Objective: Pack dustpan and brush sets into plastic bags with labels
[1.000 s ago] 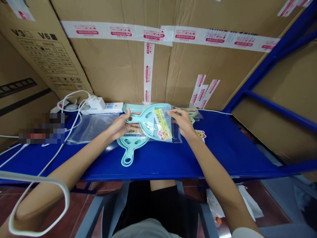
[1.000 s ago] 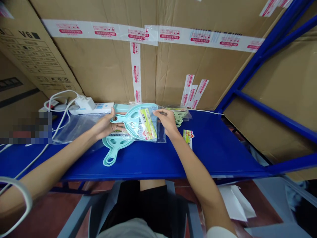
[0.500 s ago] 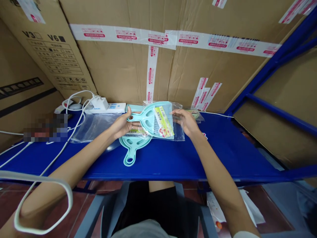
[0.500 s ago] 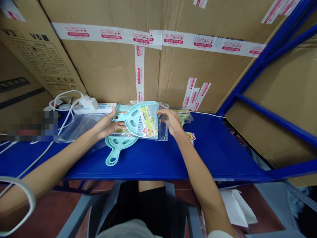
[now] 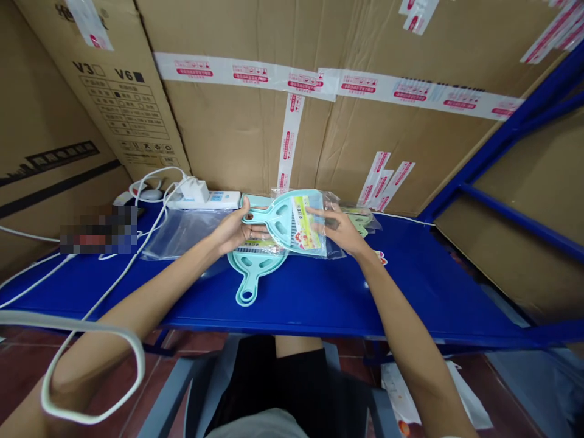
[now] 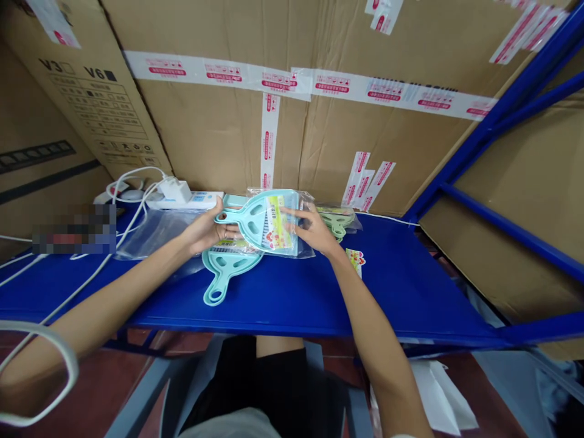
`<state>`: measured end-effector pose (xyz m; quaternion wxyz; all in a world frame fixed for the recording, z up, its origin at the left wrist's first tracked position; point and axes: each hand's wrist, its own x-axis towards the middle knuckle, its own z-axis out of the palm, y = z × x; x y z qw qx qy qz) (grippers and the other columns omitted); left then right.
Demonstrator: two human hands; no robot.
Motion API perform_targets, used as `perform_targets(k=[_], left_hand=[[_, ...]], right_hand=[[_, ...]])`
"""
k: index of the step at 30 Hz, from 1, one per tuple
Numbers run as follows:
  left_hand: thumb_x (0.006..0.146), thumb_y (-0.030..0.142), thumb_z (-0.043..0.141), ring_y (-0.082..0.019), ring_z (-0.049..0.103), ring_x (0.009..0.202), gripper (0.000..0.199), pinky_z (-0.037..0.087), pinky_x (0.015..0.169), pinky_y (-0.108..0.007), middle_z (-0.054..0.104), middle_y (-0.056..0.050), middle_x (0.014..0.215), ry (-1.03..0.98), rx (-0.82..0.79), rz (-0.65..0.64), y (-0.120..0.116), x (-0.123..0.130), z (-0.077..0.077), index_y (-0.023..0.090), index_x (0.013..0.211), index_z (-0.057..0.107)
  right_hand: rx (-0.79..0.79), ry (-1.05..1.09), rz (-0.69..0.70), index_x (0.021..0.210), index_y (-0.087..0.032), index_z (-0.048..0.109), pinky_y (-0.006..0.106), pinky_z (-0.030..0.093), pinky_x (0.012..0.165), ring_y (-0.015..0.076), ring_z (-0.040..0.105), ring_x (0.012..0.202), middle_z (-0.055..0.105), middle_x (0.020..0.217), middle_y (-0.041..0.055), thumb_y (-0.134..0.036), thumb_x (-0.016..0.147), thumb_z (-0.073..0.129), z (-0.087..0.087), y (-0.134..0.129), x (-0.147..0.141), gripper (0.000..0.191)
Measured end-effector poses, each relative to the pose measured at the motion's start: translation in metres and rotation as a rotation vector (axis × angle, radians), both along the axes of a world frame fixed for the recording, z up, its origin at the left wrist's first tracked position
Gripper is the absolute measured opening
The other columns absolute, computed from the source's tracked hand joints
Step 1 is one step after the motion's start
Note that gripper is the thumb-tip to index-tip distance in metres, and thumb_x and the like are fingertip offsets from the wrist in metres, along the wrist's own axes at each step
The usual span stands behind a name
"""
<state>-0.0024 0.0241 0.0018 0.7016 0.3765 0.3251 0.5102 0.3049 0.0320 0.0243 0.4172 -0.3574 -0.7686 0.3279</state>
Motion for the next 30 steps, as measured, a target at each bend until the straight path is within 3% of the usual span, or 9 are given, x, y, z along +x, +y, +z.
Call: perform_targets(k=[3,7,9,11,14,22,26,30], left_hand=[[0.107,0.058,0.046,-0.032,0.082,0.083,0.058,0.069,0.072,-0.044,0.081,-0.021,0.101,0.001,0.000,0.021,0.000,0.000,0.001,0.007,0.117,0.074],[0.107,0.056,0.048,-0.033,0.082,0.086,0.055,0.070,0.075,-0.047,0.080,-0.020,0.104,-0.010,0.020,0.030,0.000,-0.001,0.001,0.008,0.115,0.074],[0.107,0.056,0.048,-0.034,0.082,0.087,0.055,0.070,0.075,-0.048,0.080,-0.020,0.103,-0.011,0.026,0.025,0.000,-0.001,0.001,0.008,0.116,0.073],[0.107,0.057,0.047,-0.034,0.082,0.086,0.057,0.070,0.074,-0.047,0.080,-0.021,0.100,-0.001,0.028,-0.008,0.000,-0.002,0.000,0.007,0.116,0.073],[0.107,0.058,0.045,-0.034,0.082,0.083,0.060,0.070,0.073,-0.047,0.081,-0.021,0.097,0.034,0.049,-0.104,0.000,-0.002,-0.002,0.007,0.120,0.073],[0.109,0.058,0.043,-0.029,0.081,0.079,0.060,0.070,0.071,-0.041,0.081,-0.019,0.095,0.063,0.049,-0.121,0.001,-0.002,-0.005,0.008,0.123,0.072],[0.107,0.059,0.047,-0.029,0.082,0.081,0.058,0.070,0.069,-0.038,0.081,-0.018,0.097,0.051,0.050,-0.064,0.001,-0.001,-0.004,0.008,0.119,0.073],[0.107,0.055,0.052,-0.030,0.082,0.081,0.055,0.070,0.070,-0.040,0.080,-0.018,0.097,0.049,0.061,-0.024,0.001,0.000,-0.006,0.006,0.118,0.073]], right_hand=[[0.004,0.063,-0.079,0.119,-0.030,0.083,0.051,0.049,0.115,0.0348,0.049,0.146,0.056,0.152,0.0113,-0.059,0.069,0.094,-0.003,0.002,-0.004,0.058],[-0.071,0.301,-0.113,0.115,-0.031,0.084,0.044,0.058,0.101,0.0302,0.057,0.137,0.069,0.141,0.0078,-0.055,0.079,0.087,-0.006,0.005,-0.004,0.044],[-0.145,0.395,-0.158,0.114,-0.032,0.084,0.038,0.063,0.080,0.0276,0.066,0.120,0.072,0.136,0.0063,-0.052,0.080,0.085,-0.006,0.006,-0.003,0.040],[-0.188,0.428,-0.196,0.111,-0.030,0.085,0.033,0.061,0.063,0.0229,0.069,0.097,0.075,0.130,0.0061,-0.048,0.076,0.086,-0.005,0.007,-0.001,0.039],[-0.188,0.443,-0.219,0.105,-0.027,0.086,0.029,0.055,0.051,0.0174,0.064,0.078,0.078,0.120,0.0057,-0.041,0.072,0.086,-0.004,0.008,-0.001,0.036],[-0.190,0.477,-0.276,0.119,-0.026,0.074,0.027,0.051,0.048,0.0143,0.064,0.067,0.076,0.112,0.0052,-0.044,0.076,0.080,-0.002,0.010,0.000,0.046],[-0.429,0.554,-0.217,0.137,-0.033,0.051,0.028,0.055,0.052,0.0157,0.067,0.063,0.077,0.102,0.0022,-0.056,0.079,0.081,0.003,0.007,0.001,0.069],[-0.639,0.416,-0.104,0.131,-0.029,0.055,0.029,0.055,0.051,0.0183,0.070,0.062,0.079,0.093,0.0039,-0.053,0.076,0.089,0.004,0.002,-0.001,0.069]])
